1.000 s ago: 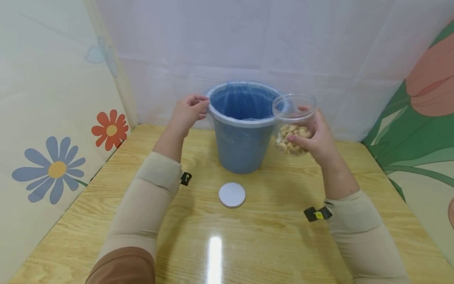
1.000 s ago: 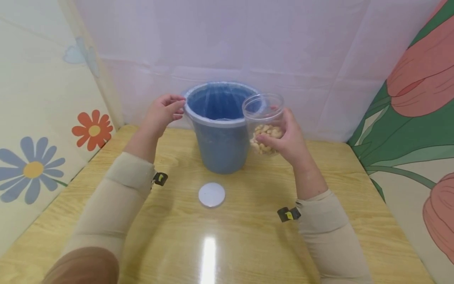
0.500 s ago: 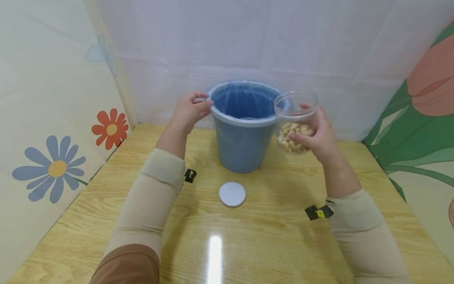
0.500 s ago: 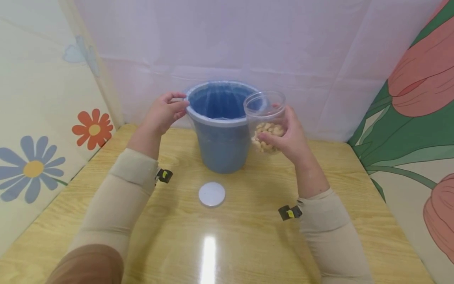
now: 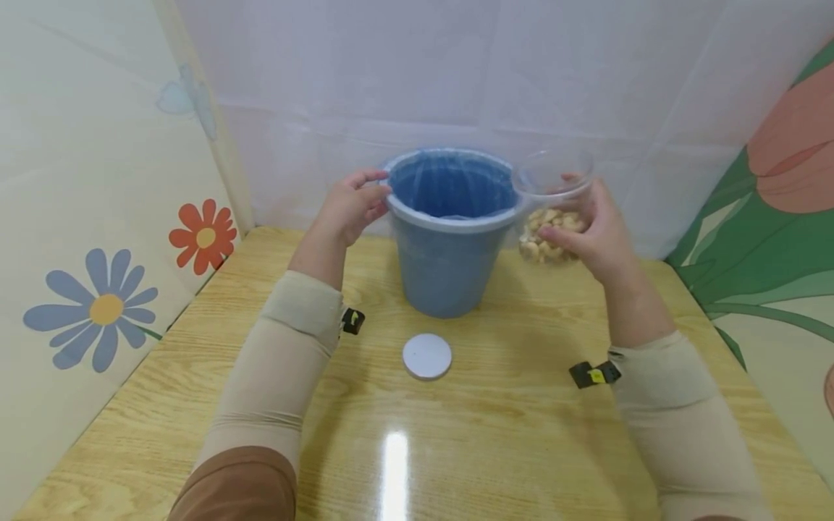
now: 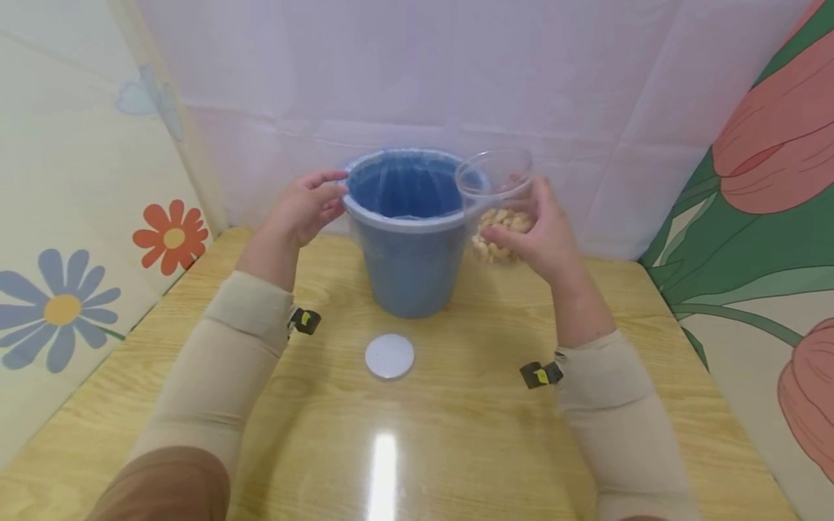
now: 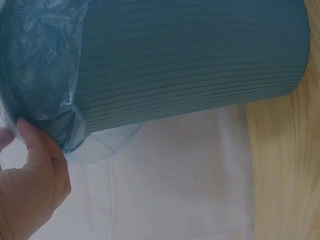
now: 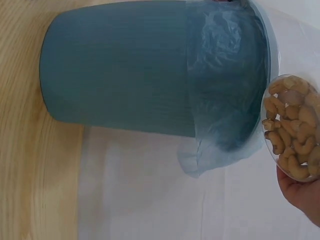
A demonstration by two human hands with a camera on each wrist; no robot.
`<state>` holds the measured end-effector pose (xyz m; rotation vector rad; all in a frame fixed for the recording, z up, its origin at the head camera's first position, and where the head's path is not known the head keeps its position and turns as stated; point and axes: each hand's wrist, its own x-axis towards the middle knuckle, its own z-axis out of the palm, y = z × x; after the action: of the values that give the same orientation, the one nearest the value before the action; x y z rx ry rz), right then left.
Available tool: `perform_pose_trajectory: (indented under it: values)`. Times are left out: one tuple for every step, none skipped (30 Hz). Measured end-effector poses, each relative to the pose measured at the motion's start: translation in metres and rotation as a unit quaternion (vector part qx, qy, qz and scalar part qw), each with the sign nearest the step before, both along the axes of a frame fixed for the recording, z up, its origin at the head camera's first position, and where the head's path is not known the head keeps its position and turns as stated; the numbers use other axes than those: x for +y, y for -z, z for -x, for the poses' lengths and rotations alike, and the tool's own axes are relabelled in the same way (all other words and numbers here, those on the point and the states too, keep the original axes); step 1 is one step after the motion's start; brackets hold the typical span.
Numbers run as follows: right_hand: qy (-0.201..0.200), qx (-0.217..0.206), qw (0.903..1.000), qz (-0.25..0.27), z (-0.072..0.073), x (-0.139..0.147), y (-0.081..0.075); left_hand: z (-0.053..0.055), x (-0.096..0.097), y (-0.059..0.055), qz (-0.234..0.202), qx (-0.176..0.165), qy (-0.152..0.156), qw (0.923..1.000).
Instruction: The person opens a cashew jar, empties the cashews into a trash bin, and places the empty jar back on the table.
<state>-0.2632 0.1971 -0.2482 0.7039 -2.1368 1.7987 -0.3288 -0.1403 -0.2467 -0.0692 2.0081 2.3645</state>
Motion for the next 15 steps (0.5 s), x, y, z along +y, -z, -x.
perform_pose_trajectory:
  values:
    - [0.011, -0.003, 0.9999, -0.011, 0.001, 0.001, -0.002, 0.0, 0.0, 0.0, 0.001, -0.001, 0.0, 1.0]
    - [0.022, -0.005, 0.9995, -0.023, 0.002, 0.002, -0.003, 0.001, 0.0, 0.001, 0.002, 0.0, 0.002, 1.0]
    - [0.034, -0.008, 0.9987, -0.037, 0.004, 0.003, -0.004, 0.001, 0.0, 0.001, 0.001, -0.001, 0.003, 1.0]
    - [0.047, -0.01, 0.9974, -0.055, 0.005, 0.004, -0.005, 0.001, 0.0, 0.001, 0.0, -0.002, 0.005, 1.0]
    - [0.057, -0.013, 0.9957, -0.071, 0.007, 0.006, -0.006, 0.001, 0.0, 0.001, 0.004, -0.002, 0.007, 1.0]
    - [0.068, -0.014, 0.9936, -0.089, 0.008, 0.008, -0.006, 0.0, 0.0, 0.002, 0.007, -0.002, 0.009, 0.9999]
    - [0.079, -0.015, 0.9911, -0.106, 0.01, 0.01, -0.007, 0.0, 0.0, 0.002, 0.011, -0.003, 0.009, 0.9999]
    - [0.088, -0.015, 0.9884, -0.123, 0.011, 0.012, -0.009, 0.0, 0.0, 0.002, 0.016, -0.002, 0.011, 0.9998]
    - [0.096, -0.016, 0.9855, -0.139, 0.013, 0.014, -0.01, 0.0, 0.0, 0.002, 0.02, -0.003, 0.01, 0.9997]
    - [0.103, -0.018, 0.9826, -0.153, 0.015, 0.016, -0.012, 0.0, 0.0, 0.002, 0.024, -0.003, 0.011, 0.9996]
    - [0.109, -0.02, 0.9799, -0.166, 0.016, 0.017, -0.014, 0.0, 0.0, 0.002, 0.029, -0.003, 0.01, 0.9995]
    - [0.114, -0.021, 0.9775, -0.176, 0.019, 0.019, -0.016, 0.0, 0.0, 0.002, 0.031, -0.003, 0.011, 0.9995]
    - [0.119, -0.025, 0.975, -0.186, 0.021, 0.02, -0.018, -0.001, 0.0, 0.002, 0.032, -0.004, 0.011, 0.9994]
    - [0.124, -0.03, 0.9722, -0.196, 0.023, 0.021, -0.02, -0.001, 0.0, 0.001, 0.033, -0.004, 0.012, 0.9994]
    - [0.13, -0.033, 0.9695, -0.205, 0.025, 0.022, -0.022, -0.001, 0.0, 0.001, 0.031, -0.005, 0.014, 0.9994]
